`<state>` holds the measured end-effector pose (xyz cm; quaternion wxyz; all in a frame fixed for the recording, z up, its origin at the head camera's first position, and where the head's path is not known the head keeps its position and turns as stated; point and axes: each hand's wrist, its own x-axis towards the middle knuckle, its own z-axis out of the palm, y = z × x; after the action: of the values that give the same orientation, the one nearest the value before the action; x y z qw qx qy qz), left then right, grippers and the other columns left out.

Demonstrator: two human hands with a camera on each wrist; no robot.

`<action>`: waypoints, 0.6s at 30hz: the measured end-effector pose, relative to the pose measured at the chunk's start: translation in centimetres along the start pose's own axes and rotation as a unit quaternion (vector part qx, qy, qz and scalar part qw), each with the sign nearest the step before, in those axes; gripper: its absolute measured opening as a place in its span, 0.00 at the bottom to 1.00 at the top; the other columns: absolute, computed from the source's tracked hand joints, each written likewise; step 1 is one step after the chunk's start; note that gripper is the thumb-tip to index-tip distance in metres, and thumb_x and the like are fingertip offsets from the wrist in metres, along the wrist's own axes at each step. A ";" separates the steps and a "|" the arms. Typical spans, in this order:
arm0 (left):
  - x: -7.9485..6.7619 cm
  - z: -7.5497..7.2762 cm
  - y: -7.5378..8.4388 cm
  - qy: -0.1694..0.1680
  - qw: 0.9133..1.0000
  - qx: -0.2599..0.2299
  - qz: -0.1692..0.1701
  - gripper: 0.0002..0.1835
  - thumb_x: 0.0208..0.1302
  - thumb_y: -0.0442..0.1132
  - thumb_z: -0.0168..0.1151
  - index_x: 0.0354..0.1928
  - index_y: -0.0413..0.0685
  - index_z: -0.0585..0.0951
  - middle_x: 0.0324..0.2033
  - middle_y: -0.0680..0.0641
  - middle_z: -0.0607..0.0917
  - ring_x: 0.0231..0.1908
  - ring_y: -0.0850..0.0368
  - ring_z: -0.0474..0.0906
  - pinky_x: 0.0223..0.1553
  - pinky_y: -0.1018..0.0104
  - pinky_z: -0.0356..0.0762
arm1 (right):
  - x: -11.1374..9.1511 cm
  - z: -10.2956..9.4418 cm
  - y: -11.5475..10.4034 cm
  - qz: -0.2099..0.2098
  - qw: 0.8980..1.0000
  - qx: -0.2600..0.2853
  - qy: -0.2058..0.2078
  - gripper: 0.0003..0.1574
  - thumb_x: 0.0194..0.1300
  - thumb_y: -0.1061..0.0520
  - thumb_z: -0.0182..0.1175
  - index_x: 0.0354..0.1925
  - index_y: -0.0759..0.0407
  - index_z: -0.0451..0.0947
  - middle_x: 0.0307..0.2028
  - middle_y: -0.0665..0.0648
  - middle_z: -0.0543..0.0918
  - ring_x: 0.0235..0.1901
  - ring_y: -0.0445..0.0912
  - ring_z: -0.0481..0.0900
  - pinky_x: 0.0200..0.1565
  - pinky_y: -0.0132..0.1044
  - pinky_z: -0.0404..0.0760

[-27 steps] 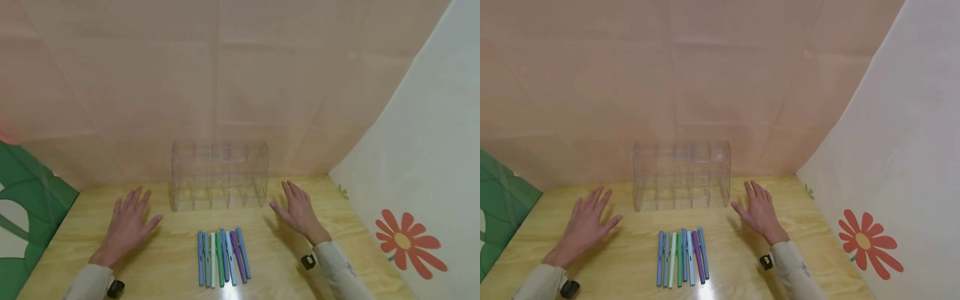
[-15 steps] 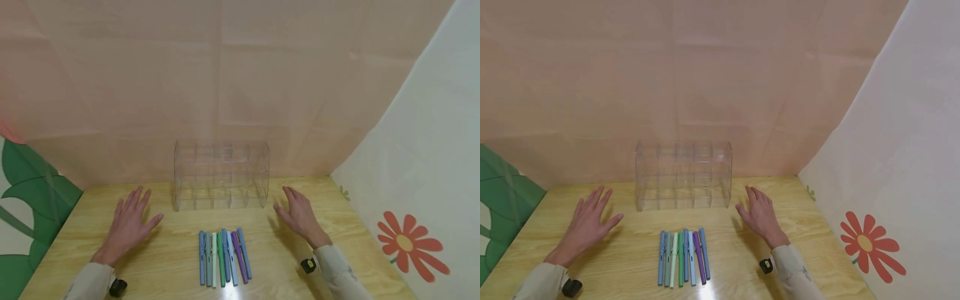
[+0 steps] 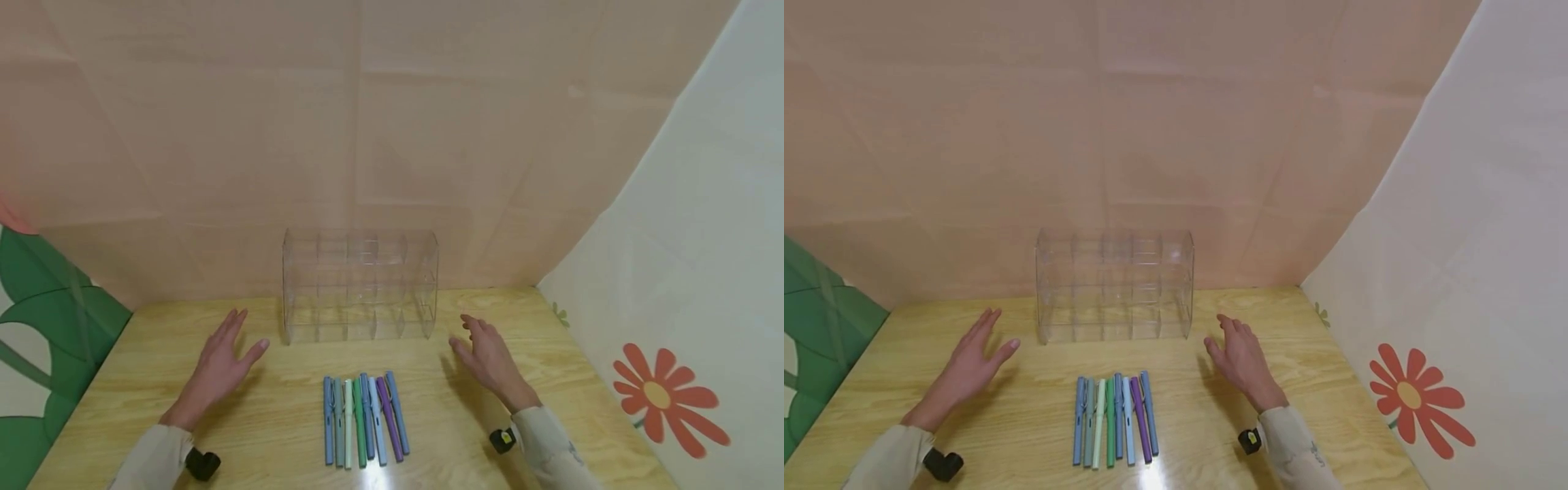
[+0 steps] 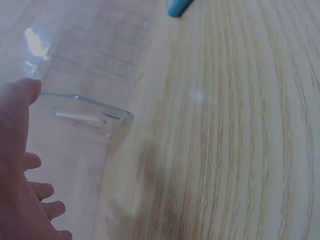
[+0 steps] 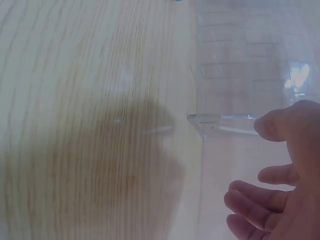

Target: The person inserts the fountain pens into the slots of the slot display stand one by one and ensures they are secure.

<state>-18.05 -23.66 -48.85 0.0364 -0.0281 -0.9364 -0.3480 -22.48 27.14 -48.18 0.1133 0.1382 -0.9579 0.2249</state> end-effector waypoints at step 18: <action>-0.9 0.4 0.2 -0.089 0.985 -0.124 -0.085 0.51 0.80 0.70 0.44 0.87 0.47 0.38 0.84 0.28 0.44 0.82 0.22 0.45 0.77 0.23 0.51 | 2.2 3.5 -1.1 0.143 0.953 0.262 -0.043 0.36 0.84 0.48 0.54 0.75 0.72 0.65 0.72 0.74 0.74 0.72 0.68 0.75 0.73 0.61 0.74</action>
<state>-17.16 -23.26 -49.05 -0.0804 0.0167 -0.8843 -0.4596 -24.75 24.12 -50.13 -0.0018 0.0341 -0.8788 0.4760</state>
